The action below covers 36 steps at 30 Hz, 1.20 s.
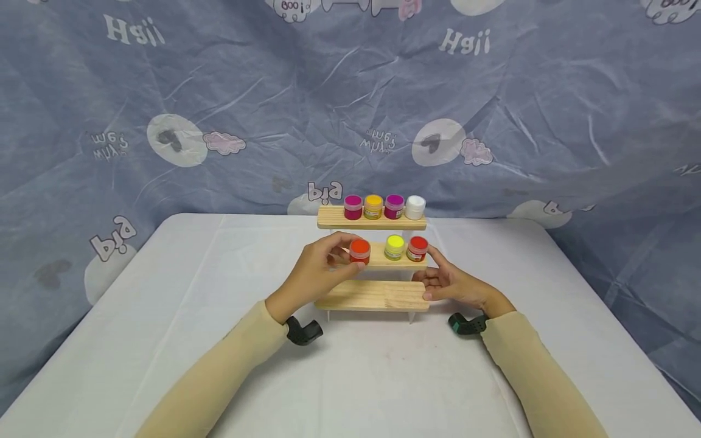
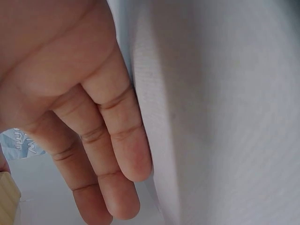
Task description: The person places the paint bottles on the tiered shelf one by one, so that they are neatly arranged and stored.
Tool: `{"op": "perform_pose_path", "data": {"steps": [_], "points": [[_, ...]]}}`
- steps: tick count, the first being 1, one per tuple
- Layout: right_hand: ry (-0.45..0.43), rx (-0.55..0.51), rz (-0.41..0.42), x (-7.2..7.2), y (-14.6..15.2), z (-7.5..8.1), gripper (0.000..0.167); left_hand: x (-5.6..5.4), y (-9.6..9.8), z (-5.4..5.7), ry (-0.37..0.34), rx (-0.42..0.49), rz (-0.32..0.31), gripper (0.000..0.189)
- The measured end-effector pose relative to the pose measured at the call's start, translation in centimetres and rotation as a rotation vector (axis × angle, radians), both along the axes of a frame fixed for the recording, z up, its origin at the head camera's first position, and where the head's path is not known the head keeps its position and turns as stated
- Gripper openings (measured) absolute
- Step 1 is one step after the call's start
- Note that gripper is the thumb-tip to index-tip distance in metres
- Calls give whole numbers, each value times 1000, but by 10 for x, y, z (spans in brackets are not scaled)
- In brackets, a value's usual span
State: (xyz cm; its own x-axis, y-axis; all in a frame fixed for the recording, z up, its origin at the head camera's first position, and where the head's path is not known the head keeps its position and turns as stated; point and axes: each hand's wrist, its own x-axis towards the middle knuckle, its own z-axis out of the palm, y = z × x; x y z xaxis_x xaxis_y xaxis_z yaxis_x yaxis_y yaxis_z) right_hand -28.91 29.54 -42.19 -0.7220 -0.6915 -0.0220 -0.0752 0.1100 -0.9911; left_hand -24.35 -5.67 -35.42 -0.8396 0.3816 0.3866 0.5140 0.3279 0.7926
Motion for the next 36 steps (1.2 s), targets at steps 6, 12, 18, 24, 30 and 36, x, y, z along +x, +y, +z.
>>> {"op": "perform_pose_path", "data": {"steps": [6, 12, 18, 24, 30, 36], "points": [[1, 5, 4, -1, -1, 0, 117, -7, 13, 3, -31, -62, 69, 45], [-2, 11, 4, 0, 0, 0, 115, -13, 23, 1, -19, -175, 160, 49], [-2, 13, -7, 0, 0, 0, 118, -17, 30, -2, 39, -251, 221, 47], [1, 6, -3, 0, 0, 0, 118, -18, 34, -2, 75, -318, 261, 46], [0, 5, 0, 0, 0, 0, 119, -16, 32, -2, 73, -313, 250, 53], [3, 10, -2, -1, 0, -1, 117, -12, 24, -1, 24, -216, 191, 60]]}}
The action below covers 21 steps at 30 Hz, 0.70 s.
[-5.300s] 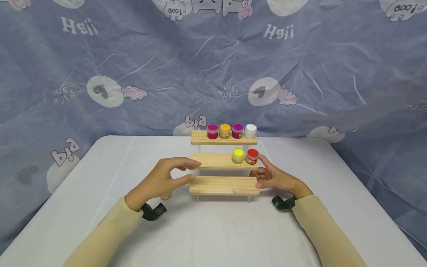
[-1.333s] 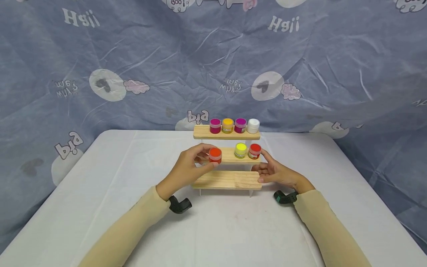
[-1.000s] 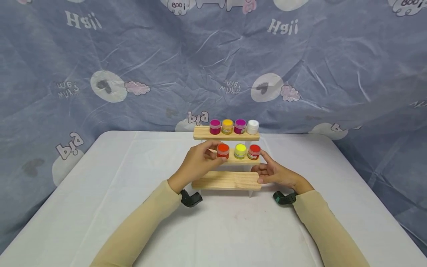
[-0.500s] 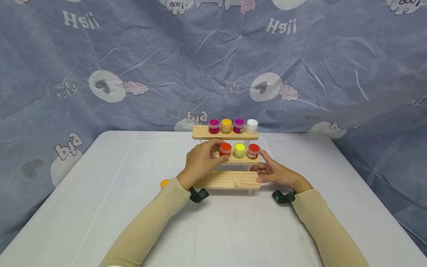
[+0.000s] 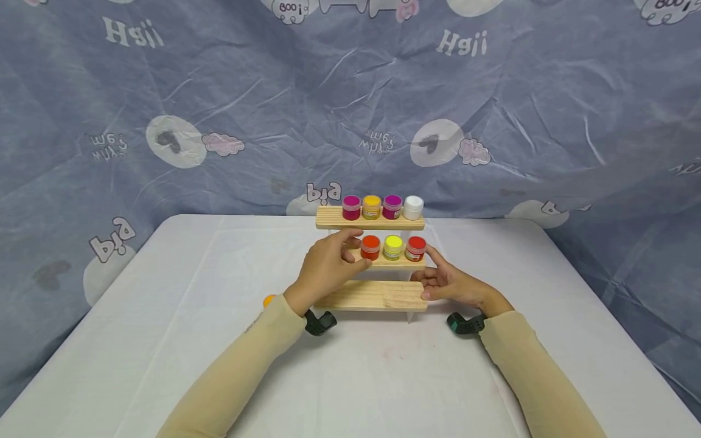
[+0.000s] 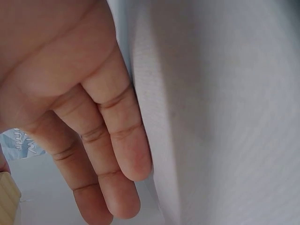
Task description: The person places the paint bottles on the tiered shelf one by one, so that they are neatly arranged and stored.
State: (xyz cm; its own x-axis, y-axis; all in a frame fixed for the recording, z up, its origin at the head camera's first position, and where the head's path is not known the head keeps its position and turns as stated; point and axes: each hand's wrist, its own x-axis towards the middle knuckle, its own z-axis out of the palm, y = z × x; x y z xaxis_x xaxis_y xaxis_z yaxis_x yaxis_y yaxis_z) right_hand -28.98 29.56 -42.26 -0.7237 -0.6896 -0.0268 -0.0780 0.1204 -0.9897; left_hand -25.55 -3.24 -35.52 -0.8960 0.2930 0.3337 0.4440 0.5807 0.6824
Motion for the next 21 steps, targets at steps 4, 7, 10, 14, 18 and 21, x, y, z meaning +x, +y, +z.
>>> {"op": "perform_pose_path", "data": {"steps": [4, 7, 10, 14, 18, 21], "points": [[3, 0, -1, 0, 0, 0, 116, 5, -9, 0, -21, 73, -34, 59], [3, -4, -1, 1, 0, 0, 116, 8, -17, 1, -11, 102, -63, 55], [0, -9, 2, 1, 0, 0, 117, 12, -24, 0, 5, 111, -97, 50], [-1, -5, 1, 1, 0, 0, 118, 19, -36, -2, 57, 96, -159, 44], [-1, -2, 1, 0, 0, 1, 116, 26, -51, -6, 124, 55, -225, 39], [0, -4, 3, 0, 0, 1, 115, 30, -65, -10, 118, 24, -265, 37]]}}
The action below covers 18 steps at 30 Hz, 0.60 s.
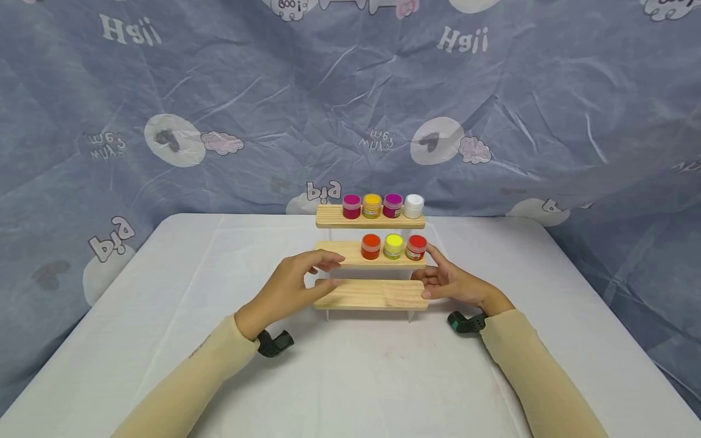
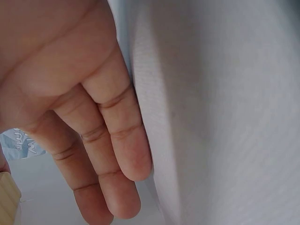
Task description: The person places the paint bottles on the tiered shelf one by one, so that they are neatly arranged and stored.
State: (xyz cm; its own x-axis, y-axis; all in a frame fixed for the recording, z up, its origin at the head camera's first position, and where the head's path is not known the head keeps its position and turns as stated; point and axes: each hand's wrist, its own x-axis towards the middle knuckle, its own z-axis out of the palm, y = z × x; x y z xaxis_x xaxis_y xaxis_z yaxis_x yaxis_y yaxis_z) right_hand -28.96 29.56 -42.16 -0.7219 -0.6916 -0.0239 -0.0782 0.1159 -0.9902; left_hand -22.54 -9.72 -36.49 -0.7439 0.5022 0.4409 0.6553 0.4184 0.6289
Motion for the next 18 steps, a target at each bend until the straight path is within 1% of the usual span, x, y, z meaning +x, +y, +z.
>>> {"op": "perform_pose_path", "data": {"steps": [3, 5, 8, 11, 13, 18], "points": [[-2, 1, -6, 1, 1, 0, 114, 2, -14, -4, -34, -34, -29, 37], [-3, 2, -7, 0, 1, 0, 114, 3, -23, -7, -65, -44, -37, 37], [-5, 5, -11, 1, 1, 0, 115, 2, -37, -14, -105, -38, -26, 39], [-4, 6, -12, 1, 0, 0, 114, 0, -50, -19, -141, -21, -7, 39], [-4, 3, -11, 1, 0, 1, 114, -2, -59, -23, -177, -12, 0, 38], [3, -4, -2, 1, 0, 1, 115, -12, -82, -32, -266, -15, -10, 38]]}}
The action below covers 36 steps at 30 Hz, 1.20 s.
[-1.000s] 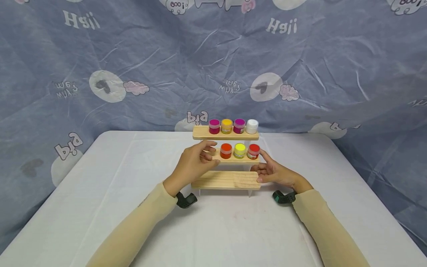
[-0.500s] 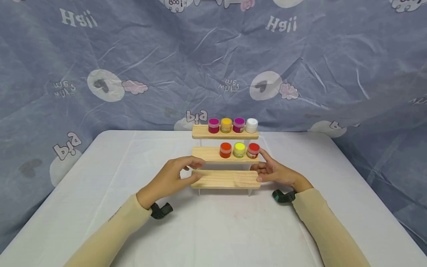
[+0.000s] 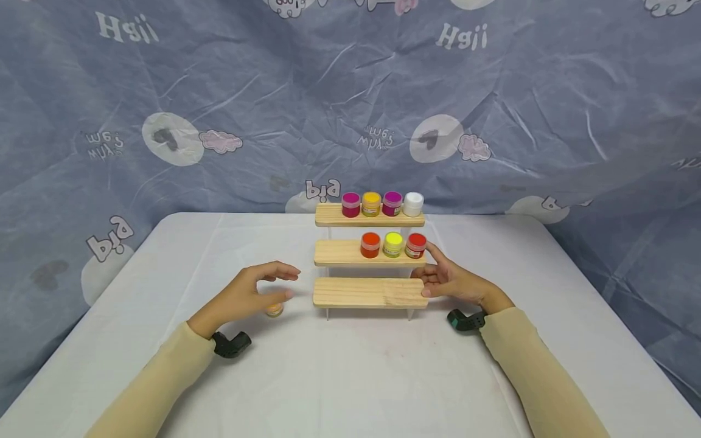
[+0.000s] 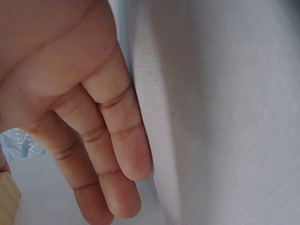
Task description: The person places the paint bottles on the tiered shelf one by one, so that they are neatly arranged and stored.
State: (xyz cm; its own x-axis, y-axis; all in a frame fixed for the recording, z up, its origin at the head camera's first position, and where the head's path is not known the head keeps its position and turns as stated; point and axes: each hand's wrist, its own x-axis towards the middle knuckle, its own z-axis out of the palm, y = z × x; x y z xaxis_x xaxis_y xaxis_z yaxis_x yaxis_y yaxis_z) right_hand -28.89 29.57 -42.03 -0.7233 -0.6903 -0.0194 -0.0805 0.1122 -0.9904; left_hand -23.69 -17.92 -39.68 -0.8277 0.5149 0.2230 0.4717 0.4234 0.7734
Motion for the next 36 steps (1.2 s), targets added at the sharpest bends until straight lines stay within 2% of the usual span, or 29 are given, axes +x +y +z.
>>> {"op": "perform_pose_path", "data": {"steps": [7, 13, 15, 17, 23, 36], "points": [[-6, 1, -6, 0, 1, 1, 115, -18, -28, -7, -108, -5, -42, 48], [-7, -1, -11, 0, 2, 0, 116, -24, -47, -13, -314, 51, -119, 56], [-6, -3, -10, 0, 2, 0, 116, -25, -50, -15, -357, 41, -137, 58], [-6, -4, -10, 0, 2, -1, 116, -26, -52, -17, -351, -1, -150, 59], [-6, -7, -5, 0, 1, 0, 114, -25, -51, -21, -259, -138, -149, 57], [-9, -13, 8, -1, -1, 0, 113, -23, -47, -28, -256, -121, -152, 42]]}}
